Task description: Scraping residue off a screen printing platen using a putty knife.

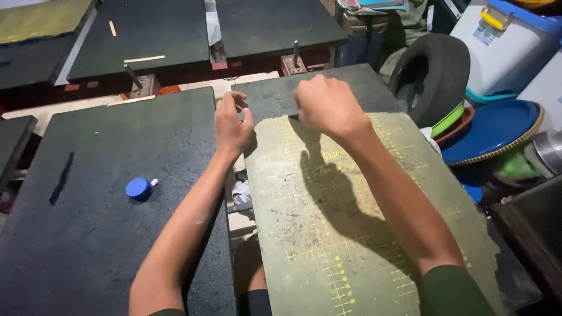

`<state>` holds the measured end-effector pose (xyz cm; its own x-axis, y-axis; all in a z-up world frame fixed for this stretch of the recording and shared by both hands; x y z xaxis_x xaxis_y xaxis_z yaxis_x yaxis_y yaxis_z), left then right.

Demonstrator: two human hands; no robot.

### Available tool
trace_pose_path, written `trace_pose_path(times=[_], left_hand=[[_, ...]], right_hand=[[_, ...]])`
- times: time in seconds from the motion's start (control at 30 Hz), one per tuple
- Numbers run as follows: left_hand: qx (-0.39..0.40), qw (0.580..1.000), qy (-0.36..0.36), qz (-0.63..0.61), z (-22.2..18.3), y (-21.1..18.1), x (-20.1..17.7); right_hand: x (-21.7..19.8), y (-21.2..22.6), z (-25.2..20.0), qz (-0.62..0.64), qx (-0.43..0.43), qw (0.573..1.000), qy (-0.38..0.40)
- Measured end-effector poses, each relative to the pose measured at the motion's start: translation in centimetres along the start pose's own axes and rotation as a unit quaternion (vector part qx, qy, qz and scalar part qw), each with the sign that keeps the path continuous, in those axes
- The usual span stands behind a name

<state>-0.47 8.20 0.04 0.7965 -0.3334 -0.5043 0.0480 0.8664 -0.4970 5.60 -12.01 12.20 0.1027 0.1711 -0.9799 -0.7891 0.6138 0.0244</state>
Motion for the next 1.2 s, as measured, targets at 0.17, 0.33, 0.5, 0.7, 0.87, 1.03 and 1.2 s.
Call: trace_pose_path(times=[0.17, 0.33, 0.5, 0.7, 0.87, 1.03, 1.2], left_hand=[[0.016, 1.000, 0.009, -0.004, 0.2, 0.0, 0.2], [0.018, 1.000, 0.003, 0.012, 0.0, -0.4, 0.2], [0.016, 0.999, 0.020, 0.020, 0.2, 0.0, 0.8], [0.028, 0.999, 0.009, 0.024, -0.1, -0.2, 0.5], [0.026, 1.000, 0.011, 0.013, 0.1, 0.0, 0.8], [0.031, 0.999, -0.004, 0.019, 0.2, -0.2, 0.8], [0.029, 0.999, -0.003, 0.032, 0.2, 0.4, 1.2]], right_hand=[[0.9, 0.3, 0.2, -0.023, -0.015, 0.999, 0.036], [0.4, 0.2, -0.1, -0.018, -0.019, 1.000, 0.016], [-1.4, 1.6, -1.3, -0.010, -0.010, 0.996, 0.082], [0.8, 0.3, -0.2, -0.026, -0.023, 0.999, 0.011], [-0.4, 1.0, -1.4, -0.036, -0.030, 0.998, 0.034], [1.1, 0.1, 0.1, -0.045, -0.032, 0.998, 0.010], [-0.8, 1.1, -1.2, -0.011, -0.004, 0.996, 0.084]])
Point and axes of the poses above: each hand's wrist, its own z-axis towards the middle knuckle, its own x-axis out of the palm, y = z × x, the point moved 4 cm from there along z, towards the middle knuckle, and after that the axes turned 2 degrees about z, right-handed, at the moved point
